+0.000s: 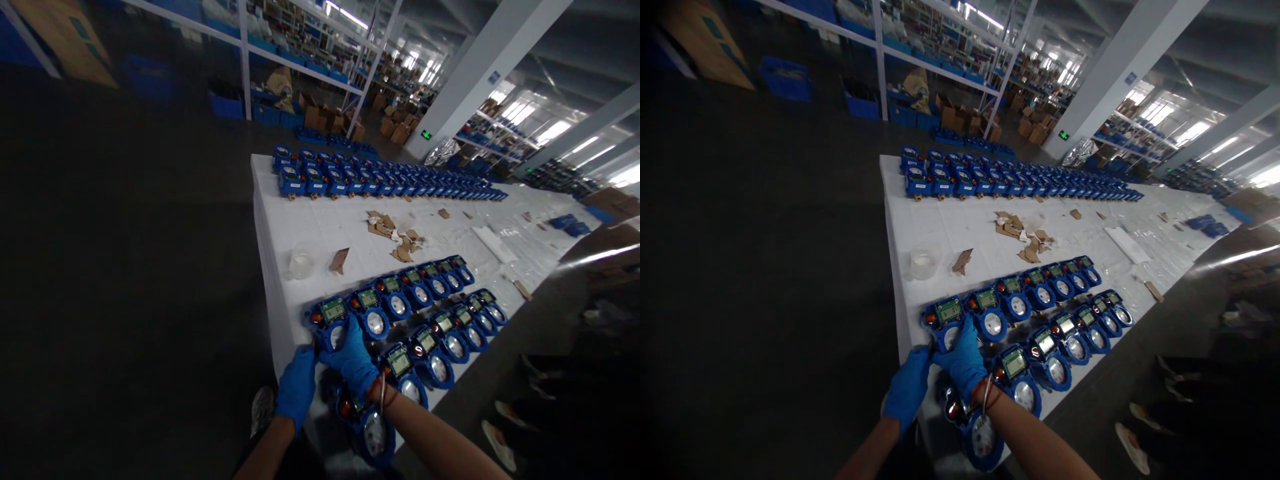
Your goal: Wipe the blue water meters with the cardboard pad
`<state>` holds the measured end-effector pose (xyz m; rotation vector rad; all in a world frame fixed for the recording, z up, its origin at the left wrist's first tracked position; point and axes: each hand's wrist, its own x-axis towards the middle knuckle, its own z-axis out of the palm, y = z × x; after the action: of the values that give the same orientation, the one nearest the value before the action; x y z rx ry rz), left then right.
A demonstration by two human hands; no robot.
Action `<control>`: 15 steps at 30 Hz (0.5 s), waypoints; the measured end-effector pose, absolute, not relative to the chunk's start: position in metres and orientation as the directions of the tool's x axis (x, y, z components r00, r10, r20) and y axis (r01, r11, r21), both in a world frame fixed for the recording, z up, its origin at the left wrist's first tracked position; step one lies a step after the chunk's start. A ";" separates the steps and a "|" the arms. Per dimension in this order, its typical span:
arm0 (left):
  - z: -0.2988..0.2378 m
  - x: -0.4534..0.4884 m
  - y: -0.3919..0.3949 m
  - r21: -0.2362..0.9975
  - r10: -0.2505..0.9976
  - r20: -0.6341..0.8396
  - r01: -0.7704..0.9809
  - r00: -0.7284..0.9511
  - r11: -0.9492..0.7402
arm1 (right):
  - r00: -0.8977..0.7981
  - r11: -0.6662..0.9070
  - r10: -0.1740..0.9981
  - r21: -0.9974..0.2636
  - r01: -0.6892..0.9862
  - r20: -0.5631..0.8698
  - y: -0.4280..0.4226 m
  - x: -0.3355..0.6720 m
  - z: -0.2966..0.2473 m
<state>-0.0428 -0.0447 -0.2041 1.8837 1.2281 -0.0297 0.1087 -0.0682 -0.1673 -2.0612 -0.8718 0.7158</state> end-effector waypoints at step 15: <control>-0.236 -0.048 -0.037 0.450 0.641 -0.113 0.614 0.760 -0.648 | 0.606 -0.451 0.772 -0.838 0.308 -0.193 -0.067 0.117 -0.185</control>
<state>-0.0481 -0.0372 -0.2365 2.4867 0.9472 0.0766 0.1167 -0.0672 -0.1849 -2.0260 -0.8521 0.7313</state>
